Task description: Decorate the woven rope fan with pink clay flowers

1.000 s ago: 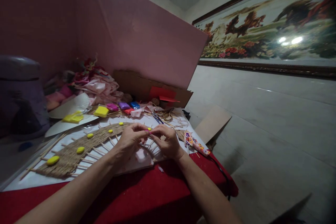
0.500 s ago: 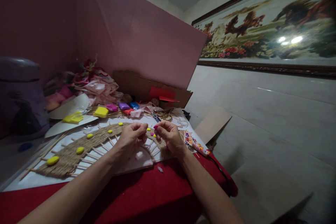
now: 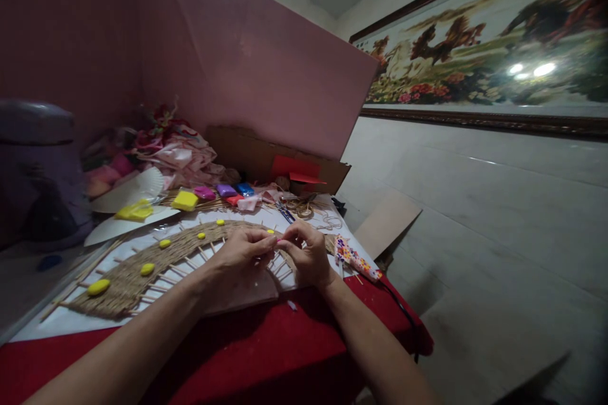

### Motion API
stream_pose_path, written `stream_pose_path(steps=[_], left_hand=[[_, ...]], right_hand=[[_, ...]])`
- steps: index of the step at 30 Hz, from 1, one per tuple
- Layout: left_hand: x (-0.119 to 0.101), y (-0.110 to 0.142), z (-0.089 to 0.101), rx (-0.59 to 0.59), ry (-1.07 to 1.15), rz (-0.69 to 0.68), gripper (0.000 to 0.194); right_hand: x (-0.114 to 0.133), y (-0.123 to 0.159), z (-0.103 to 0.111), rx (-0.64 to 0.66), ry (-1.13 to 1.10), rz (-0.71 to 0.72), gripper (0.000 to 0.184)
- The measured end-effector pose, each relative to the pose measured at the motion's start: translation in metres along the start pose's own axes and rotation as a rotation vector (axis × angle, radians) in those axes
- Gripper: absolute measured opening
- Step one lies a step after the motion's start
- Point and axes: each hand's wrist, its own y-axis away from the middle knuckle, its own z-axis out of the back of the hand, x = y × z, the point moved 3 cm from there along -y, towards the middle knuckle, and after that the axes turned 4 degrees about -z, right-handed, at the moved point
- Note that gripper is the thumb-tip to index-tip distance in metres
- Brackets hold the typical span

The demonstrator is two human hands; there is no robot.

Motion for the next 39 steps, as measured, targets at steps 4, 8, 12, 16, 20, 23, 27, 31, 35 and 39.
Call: stream_pose_path(steps=[4,8,12,16,20,23,27,31,35,39], left_hand=[[-0.0018,-0.0007,-0.0008,0.011,0.058,-0.031,0.029],[0.0009,-0.0043,-0.0005,-0.027,0.2,-0.042,0.028],[0.001,-0.0048,0.0023,-0.09,0.233,-0.048,0.025],[-0.0023,-0.003,0.0031,-0.116,0.237,-0.033,0.028],[-0.0043,-0.0019,0.0019,-0.087,0.253,-0.017,0.029],[-0.0039,-0.0017,0.0038,-0.13,0.251,-0.024,0.03],[-0.0032,-0.0016,0.0055,-0.157,0.234,-0.028,0.029],[-0.0049,-0.0008,0.003,-0.098,0.251,-0.009,0.034],[-0.0081,0.0006,0.0021,-0.106,0.249,-0.032,0.029],[-0.0064,0.001,0.005,-0.159,0.259,-0.028,0.028]], right_hand=[[0.0004,-0.0003,0.0016,0.002,0.008,-0.018,0.019],[-0.0002,0.0,0.0042,-0.033,-0.003,-0.039,0.021],[-0.0007,0.0008,0.0078,-0.103,0.029,-0.004,0.023],[-0.0022,0.0016,0.0071,-0.098,0.035,0.003,0.024],[-0.0027,0.0023,0.0064,-0.101,0.055,0.011,0.025],[-0.0031,0.0024,0.0071,-0.119,0.069,0.005,0.026],[-0.0043,0.0025,0.0076,-0.134,0.08,0.0,0.026],[-0.0041,0.003,0.0066,-0.111,0.077,0.007,0.026],[-0.0016,0.003,0.0057,-0.07,0.088,0.01,0.026],[0.0009,0.0027,0.0052,-0.063,0.104,0.021,0.025]])
